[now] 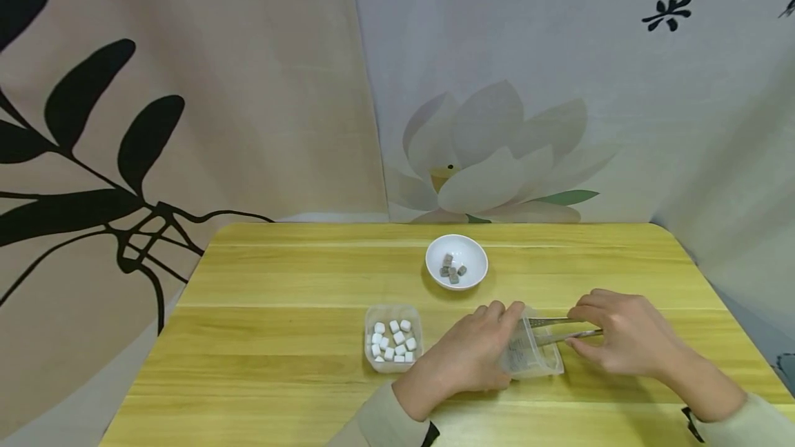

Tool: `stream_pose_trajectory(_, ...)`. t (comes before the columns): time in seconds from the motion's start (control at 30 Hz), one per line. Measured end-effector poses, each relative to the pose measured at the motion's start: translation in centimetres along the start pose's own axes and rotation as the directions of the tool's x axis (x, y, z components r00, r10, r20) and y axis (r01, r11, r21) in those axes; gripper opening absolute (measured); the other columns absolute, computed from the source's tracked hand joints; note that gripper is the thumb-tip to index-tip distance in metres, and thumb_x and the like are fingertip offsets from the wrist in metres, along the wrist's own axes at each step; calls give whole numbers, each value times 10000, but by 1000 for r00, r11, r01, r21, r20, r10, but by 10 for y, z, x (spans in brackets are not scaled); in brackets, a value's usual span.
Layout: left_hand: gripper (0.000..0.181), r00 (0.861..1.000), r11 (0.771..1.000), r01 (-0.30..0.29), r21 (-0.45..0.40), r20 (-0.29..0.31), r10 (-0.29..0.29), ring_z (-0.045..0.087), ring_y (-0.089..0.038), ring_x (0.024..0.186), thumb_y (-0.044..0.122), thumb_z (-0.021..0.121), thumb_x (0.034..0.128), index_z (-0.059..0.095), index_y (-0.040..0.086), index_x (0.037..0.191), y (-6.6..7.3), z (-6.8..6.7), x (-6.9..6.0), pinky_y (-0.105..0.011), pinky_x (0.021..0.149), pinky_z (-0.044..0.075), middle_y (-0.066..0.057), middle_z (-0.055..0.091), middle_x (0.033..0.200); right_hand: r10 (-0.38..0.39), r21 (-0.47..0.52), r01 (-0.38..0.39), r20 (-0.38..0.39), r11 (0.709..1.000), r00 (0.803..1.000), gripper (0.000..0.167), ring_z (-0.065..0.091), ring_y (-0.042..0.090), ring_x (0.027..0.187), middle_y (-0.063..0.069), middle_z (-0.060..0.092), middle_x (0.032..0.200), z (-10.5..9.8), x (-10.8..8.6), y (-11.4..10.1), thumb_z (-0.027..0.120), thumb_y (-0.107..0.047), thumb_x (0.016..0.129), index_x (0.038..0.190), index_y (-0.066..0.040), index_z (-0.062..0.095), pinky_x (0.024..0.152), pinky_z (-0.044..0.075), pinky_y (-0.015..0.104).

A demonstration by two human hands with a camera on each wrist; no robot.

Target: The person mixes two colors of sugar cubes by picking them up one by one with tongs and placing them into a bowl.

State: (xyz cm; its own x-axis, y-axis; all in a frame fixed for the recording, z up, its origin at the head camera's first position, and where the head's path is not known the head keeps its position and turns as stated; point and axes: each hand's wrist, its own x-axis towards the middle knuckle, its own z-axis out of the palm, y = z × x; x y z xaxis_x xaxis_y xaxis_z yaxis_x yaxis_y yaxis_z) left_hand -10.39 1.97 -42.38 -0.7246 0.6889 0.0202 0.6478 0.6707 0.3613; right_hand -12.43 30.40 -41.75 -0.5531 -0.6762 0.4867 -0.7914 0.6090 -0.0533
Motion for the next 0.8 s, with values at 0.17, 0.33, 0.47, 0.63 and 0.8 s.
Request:
stream_pose_trajectory(0.17,1026,1000,1000,-16,20,-12,16,498,-87,904,315,979,699,362,133,1498,-1,1,0,-181,701,440,10,534,1124,-33,9,33,9,999,999,335,592,29,684,-117,670,799,4,4,-1,681,-488,931,816,-181,753,520,467,192)
stream_pose_trajectory(0.33,1019,999,999,-30,31,-15,31,488,-89,889,321,970,708,355,123,1496,-1,2,0,-175,686,428,5,529,1118,-86,-5,86,21,996,996,417,581,32,675,-110,660,792,8,8,-1,570,-499,997,807,-169,742,518,471,199)
stream_pose_trajectory(0.47,1013,999,999,-29,37,-17,30,484,-87,883,328,970,708,357,125,1489,-1,2,0,-174,686,426,9,525,1110,-101,-10,101,30,995,994,478,569,24,669,-101,656,781,9,9,-2,505,-512,1036,801,-166,737,516,469,197)
stream_pose_trajectory(0.63,1018,999,999,-27,44,-18,27,492,-94,892,338,971,704,359,122,1489,0,3,0,-179,693,434,4,528,1114,-71,-11,71,-1,997,997,558,550,16,647,-107,649,756,9,7,-3,425,-547,1054,781,-170,734,497,445,183)
stream_pose_trajectory(0.8,1023,1000,999,-18,41,-9,18,493,-93,898,331,972,705,356,129,1496,0,2,0,-181,695,435,5,530,1123,-5,-3,5,-61,1000,998,546,597,50,644,-102,671,771,3,-1,-1,474,-582,1040,797,-182,758,499,471,216)
